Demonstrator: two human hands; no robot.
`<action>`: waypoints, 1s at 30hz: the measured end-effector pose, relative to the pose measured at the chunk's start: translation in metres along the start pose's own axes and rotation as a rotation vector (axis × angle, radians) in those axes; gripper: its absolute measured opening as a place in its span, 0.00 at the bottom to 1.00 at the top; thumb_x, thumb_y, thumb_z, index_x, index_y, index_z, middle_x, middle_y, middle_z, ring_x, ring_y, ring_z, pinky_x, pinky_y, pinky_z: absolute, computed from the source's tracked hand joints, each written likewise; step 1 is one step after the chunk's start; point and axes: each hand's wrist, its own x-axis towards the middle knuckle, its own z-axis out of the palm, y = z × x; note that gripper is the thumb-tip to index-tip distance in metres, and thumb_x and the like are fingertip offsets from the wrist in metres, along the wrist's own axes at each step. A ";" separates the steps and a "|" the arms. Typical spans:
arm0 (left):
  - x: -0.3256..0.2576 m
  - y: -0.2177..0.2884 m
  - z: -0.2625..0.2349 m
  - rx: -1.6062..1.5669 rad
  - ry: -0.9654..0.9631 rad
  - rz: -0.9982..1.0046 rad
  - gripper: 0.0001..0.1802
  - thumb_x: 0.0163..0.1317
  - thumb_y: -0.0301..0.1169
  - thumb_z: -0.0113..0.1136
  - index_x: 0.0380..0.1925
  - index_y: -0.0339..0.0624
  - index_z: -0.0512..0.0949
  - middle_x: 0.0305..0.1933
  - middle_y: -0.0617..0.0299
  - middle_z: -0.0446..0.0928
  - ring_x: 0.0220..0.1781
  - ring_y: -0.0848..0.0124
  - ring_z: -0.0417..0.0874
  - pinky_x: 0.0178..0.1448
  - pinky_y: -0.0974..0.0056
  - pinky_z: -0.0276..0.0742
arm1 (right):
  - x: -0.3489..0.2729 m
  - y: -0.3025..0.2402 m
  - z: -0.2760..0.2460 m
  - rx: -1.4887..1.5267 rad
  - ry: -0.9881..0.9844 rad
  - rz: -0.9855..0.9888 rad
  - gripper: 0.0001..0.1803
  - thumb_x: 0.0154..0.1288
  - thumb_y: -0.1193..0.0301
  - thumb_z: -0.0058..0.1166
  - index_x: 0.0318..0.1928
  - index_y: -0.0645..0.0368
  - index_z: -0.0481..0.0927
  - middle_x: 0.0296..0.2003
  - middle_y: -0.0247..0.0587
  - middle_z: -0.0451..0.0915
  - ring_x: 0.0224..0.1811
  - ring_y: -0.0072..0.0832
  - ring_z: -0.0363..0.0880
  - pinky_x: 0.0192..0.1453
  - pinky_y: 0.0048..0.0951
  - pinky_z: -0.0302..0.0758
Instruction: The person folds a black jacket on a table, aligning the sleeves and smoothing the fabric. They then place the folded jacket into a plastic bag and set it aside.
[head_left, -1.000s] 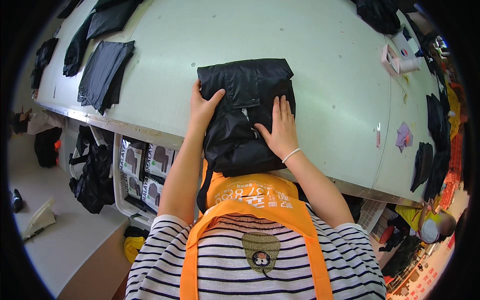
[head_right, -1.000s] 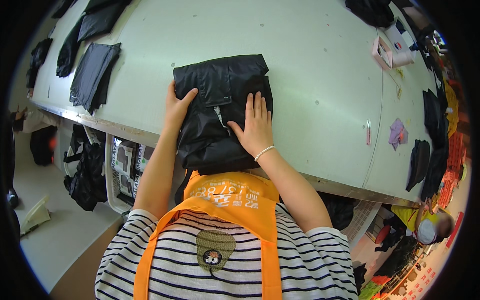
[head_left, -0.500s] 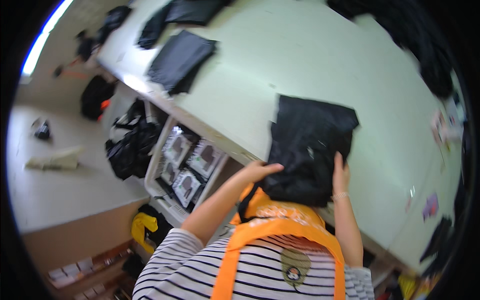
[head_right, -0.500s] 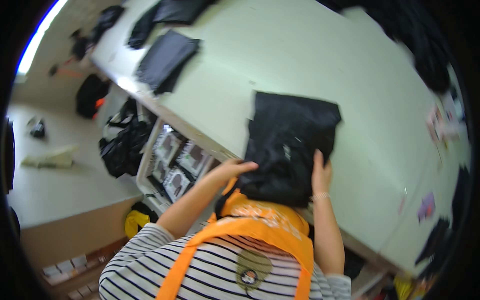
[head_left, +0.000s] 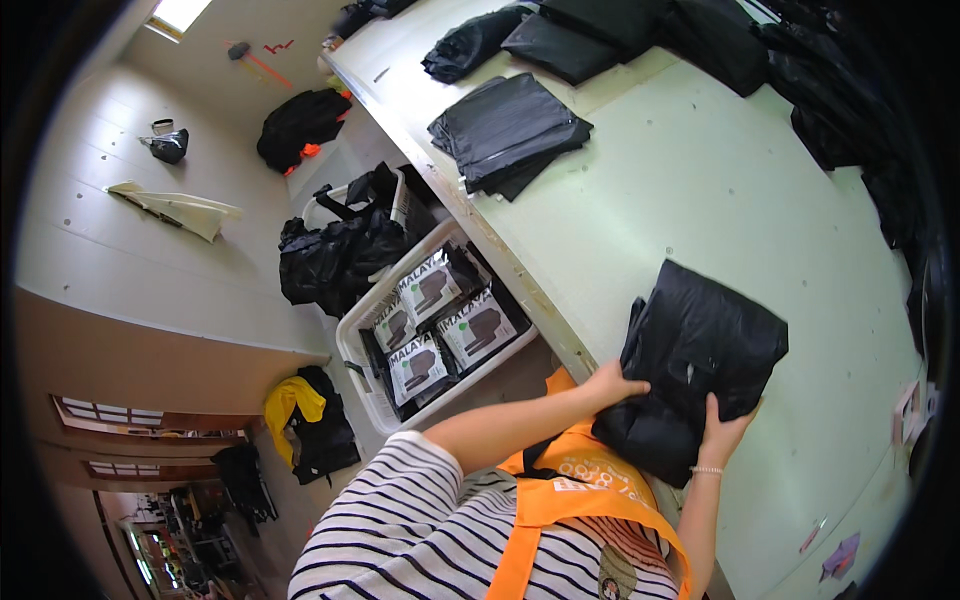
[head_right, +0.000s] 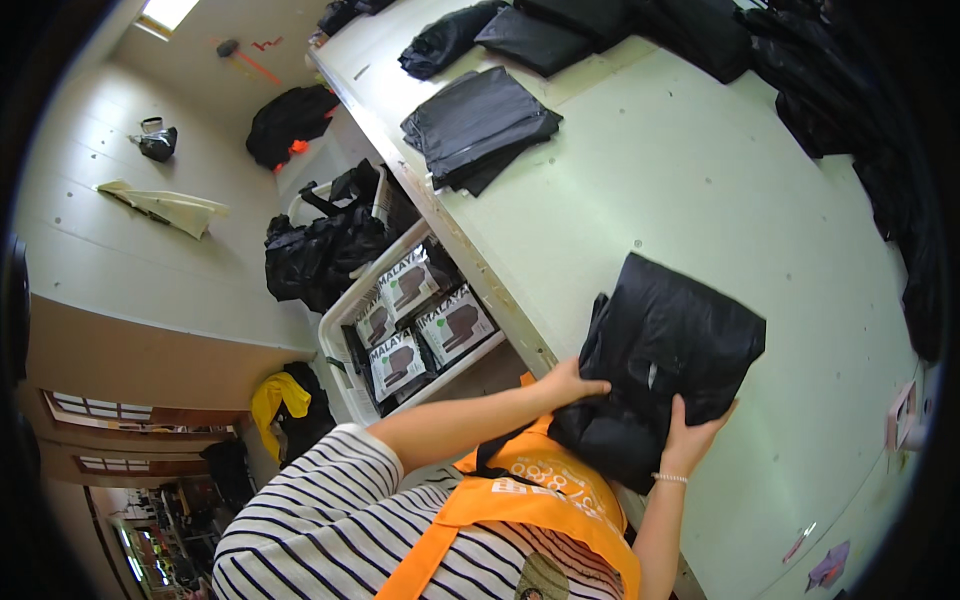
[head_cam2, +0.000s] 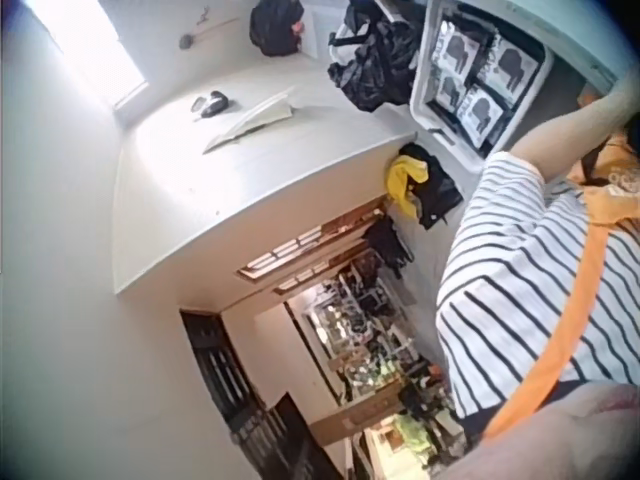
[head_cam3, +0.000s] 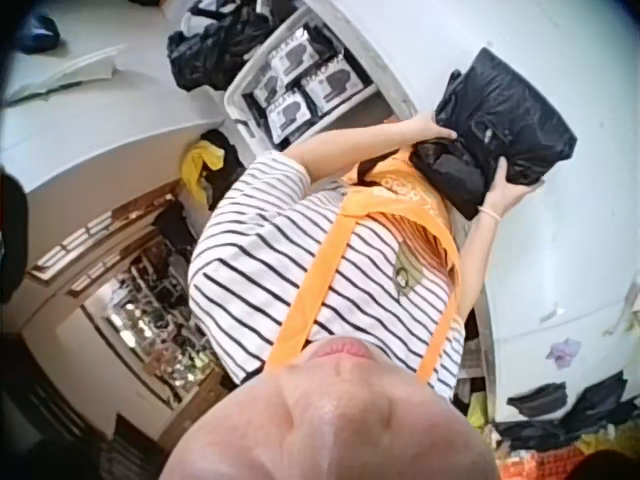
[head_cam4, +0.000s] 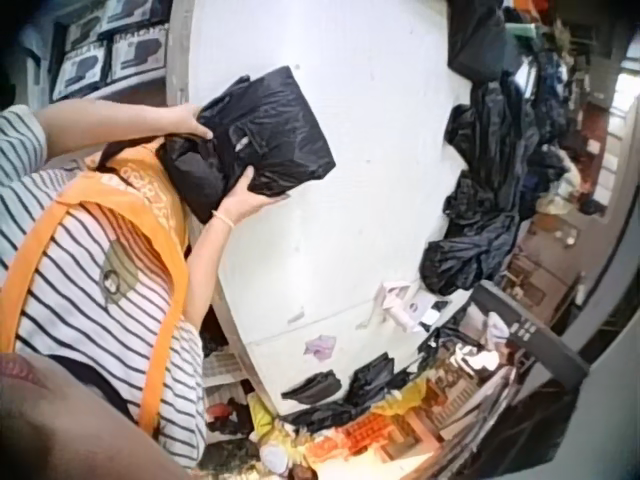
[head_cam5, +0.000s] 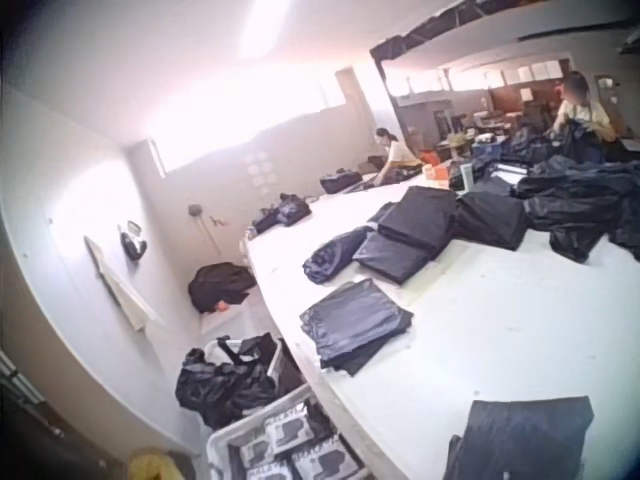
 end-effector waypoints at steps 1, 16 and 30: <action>0.012 0.009 -0.005 0.130 0.022 -0.023 0.36 0.44 0.35 0.74 0.54 0.33 0.71 0.53 0.49 0.78 0.54 0.61 0.78 0.57 0.61 0.73 | 0.004 -0.018 0.006 0.013 0.050 -0.074 0.49 0.55 0.67 0.65 0.70 0.68 0.48 0.69 0.57 0.52 0.72 0.47 0.52 0.74 0.37 0.48; 0.095 0.080 -0.074 0.372 0.176 0.098 0.34 0.46 0.38 0.68 0.48 0.26 0.65 0.38 0.34 0.76 0.47 0.41 0.76 0.50 0.50 0.73 | 0.064 -0.178 0.107 -0.558 -0.264 -0.453 0.23 0.56 0.79 0.48 0.51 0.42 0.82 0.65 0.61 0.60 0.44 0.49 0.76 0.49 0.40 0.75; 0.119 0.094 -0.114 0.107 0.034 0.242 0.12 0.51 0.23 0.56 0.34 0.34 0.65 0.35 0.42 0.69 0.40 0.43 0.70 0.42 0.50 0.68 | 0.087 -0.289 0.190 -0.736 -0.425 -0.259 0.35 0.33 0.48 0.70 0.44 0.54 0.80 0.65 0.66 0.57 0.53 0.56 0.65 0.60 0.47 0.62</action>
